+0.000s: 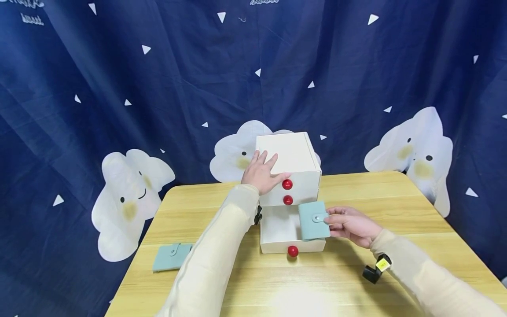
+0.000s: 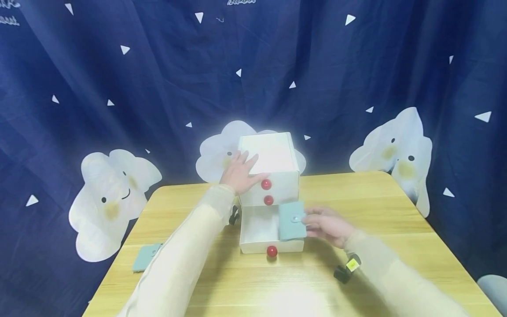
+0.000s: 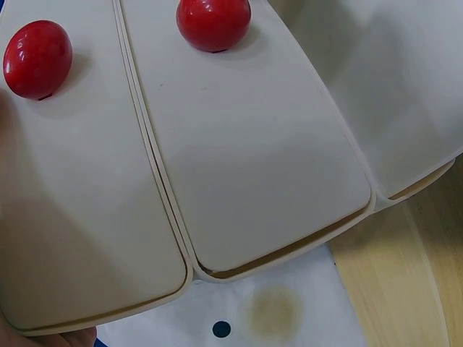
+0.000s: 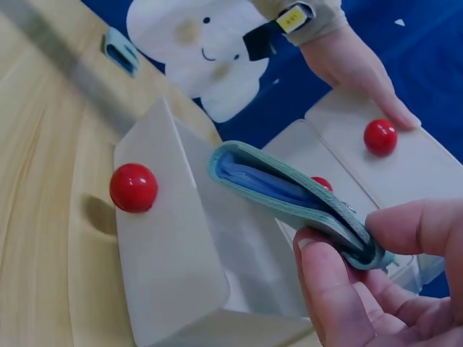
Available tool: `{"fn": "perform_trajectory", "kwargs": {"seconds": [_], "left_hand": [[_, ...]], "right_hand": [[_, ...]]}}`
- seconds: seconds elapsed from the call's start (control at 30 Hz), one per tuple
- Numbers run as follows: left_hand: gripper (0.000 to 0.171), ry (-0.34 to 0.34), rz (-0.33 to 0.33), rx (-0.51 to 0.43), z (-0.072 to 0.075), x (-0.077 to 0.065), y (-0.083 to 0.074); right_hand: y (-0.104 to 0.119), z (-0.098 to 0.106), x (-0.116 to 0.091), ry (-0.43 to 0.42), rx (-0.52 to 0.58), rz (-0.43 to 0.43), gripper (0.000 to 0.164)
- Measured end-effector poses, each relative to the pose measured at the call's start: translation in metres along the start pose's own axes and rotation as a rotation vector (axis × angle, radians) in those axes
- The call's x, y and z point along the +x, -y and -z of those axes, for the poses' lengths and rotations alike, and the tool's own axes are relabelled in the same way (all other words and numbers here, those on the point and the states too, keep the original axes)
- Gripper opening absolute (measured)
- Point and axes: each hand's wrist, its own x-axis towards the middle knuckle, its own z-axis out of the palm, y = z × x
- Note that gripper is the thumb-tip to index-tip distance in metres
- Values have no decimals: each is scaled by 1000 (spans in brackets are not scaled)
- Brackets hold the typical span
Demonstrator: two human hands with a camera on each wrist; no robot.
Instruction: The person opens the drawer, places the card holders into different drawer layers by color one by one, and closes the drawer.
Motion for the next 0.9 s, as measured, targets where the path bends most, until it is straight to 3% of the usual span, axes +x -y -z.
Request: {"fn": "perform_trajectory", "kwargs": {"seconds": [0.9], "left_hand": [[85,-2,-4,4,1,-1,1]], "right_hand": [[-6,-30,36,-9,49,-76,31]]}}
